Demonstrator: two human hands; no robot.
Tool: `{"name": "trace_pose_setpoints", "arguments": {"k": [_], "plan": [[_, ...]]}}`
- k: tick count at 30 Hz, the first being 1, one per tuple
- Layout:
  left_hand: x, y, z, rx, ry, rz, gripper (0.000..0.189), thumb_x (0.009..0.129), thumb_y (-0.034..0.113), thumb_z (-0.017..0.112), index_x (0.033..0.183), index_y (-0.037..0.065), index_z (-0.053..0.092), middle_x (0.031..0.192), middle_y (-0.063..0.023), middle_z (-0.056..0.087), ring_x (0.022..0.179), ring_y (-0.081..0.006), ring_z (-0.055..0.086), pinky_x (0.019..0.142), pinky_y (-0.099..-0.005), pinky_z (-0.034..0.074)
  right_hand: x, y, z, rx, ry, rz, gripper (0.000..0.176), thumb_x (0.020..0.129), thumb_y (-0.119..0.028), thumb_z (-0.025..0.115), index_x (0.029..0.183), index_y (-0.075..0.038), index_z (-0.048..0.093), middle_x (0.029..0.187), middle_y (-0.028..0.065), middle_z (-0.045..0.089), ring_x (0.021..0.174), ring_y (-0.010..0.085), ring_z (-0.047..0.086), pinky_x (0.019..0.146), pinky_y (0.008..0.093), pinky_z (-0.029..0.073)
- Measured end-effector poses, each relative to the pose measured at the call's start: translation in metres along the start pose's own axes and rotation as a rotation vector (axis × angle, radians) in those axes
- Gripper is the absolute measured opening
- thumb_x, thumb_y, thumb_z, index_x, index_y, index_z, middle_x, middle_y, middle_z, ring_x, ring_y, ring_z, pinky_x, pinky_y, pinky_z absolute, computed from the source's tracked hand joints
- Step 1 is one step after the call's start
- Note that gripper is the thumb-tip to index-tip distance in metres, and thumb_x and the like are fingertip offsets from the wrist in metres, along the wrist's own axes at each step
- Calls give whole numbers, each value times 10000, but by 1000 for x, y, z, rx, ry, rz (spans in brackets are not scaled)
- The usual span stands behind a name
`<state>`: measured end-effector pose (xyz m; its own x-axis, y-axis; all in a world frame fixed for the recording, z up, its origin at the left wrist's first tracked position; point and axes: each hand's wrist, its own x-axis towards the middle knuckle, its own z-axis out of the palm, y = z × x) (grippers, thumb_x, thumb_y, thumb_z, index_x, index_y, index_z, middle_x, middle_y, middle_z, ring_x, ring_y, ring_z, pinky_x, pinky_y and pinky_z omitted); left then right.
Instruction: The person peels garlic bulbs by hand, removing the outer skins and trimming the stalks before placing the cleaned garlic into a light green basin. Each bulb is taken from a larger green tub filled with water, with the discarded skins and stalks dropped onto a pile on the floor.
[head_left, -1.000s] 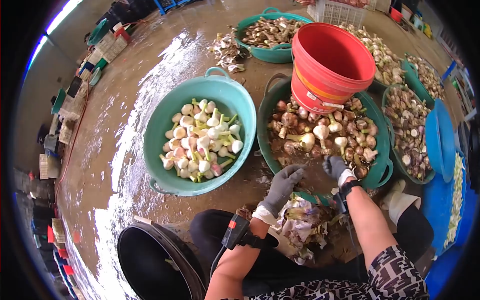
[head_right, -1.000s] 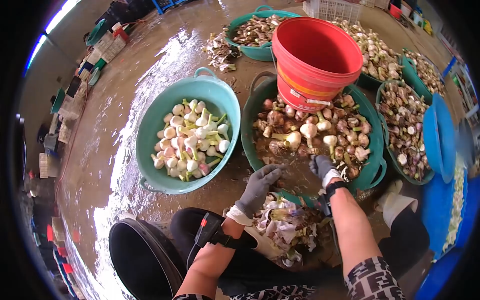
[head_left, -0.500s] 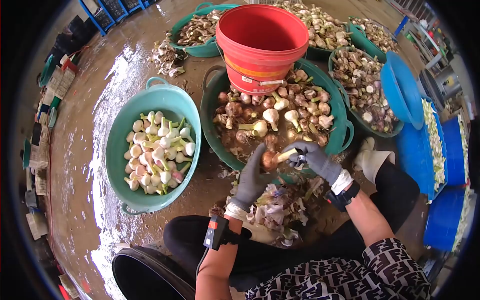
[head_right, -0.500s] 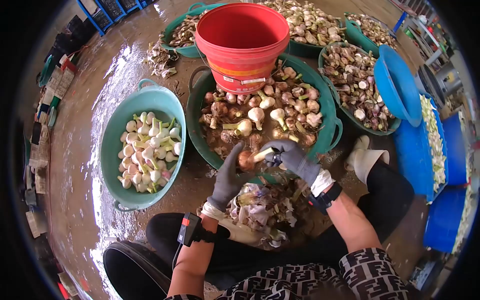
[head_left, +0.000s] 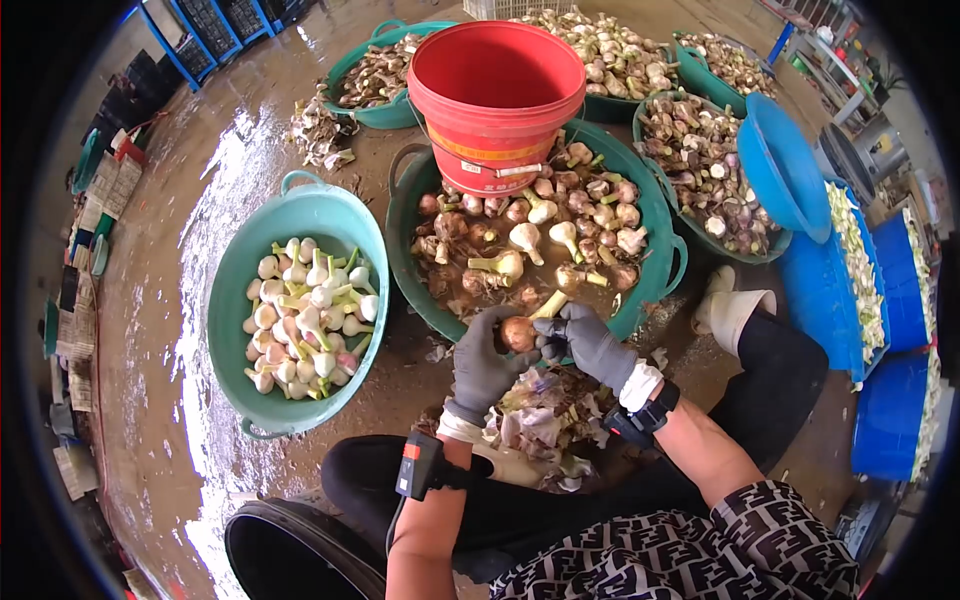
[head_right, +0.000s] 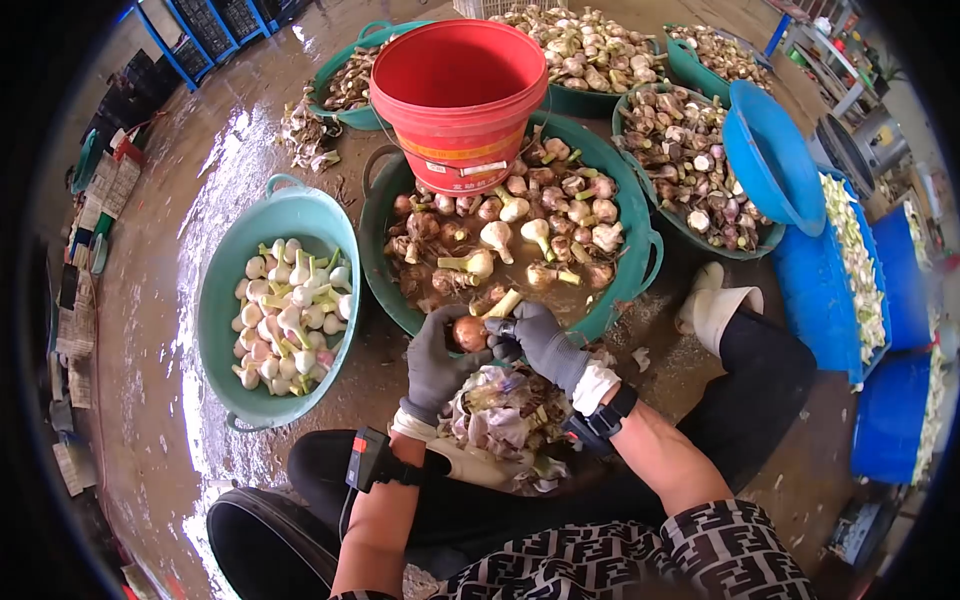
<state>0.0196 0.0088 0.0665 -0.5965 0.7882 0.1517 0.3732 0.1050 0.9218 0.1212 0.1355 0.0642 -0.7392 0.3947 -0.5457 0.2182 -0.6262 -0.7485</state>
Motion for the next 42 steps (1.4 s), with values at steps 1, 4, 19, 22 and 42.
{"name": "trace_pose_setpoints", "arguments": {"k": [1, 4, 19, 22, 42], "plan": [[1, -7, -1, -39, 12, 20, 528, 583, 114, 749, 1031, 20, 486, 919, -107, 551, 794, -200, 566, 680, -280, 467, 1, 2, -2, 81, -31, 20, 92, 785, -87, 594, 804, -13, 545, 603, 43, 567, 434, 104, 511, 375, 218, 405], [0, -17, 4, -596, 30, -163, 401, 691, 185, 694, 1002, 22, 501, 830, -60, 557, 751, -148, 554, 610, -250, 467, 2, 4, -9, -17, -107, -74, 76, 784, -74, 583, 793, -5, 553, 611, 55, 575, 443, 105, 520, 382, 226, 414], [-8, -29, -5, -884, 12, -584, 317, 878, 229, 467, 1109, 13, 478, 712, -47, 554, 523, -54, 472, 443, -169, 372, 10, 12, -5, -139, -87, -199, 131, 761, -29, 554, 883, 10, 581, 778, 67, 615, 679, 145, 581, 616, 282, 469], [-4, -19, -15, -1280, -141, -495, 330, 895, 259, 428, 1107, 13, 488, 721, -48, 561, 534, -70, 477, 462, -185, 371, 17, 9, -22, 357, -648, -98, 160, 756, 17, 514, 909, 24, 559, 855, 81, 605, 767, 140, 595, 690, 301, 500], [-8, -6, -74, -1559, 314, -161, 337, 820, 197, 529, 1116, 44, 473, 1075, -85, 537, 944, -225, 536, 837, -352, 435, -43, 9, -54, -887, 81, -747, 268, 687, -126, 654, 908, 2, 574, 790, 65, 624, 779, 128, 597, 692, 252, 478]]}}
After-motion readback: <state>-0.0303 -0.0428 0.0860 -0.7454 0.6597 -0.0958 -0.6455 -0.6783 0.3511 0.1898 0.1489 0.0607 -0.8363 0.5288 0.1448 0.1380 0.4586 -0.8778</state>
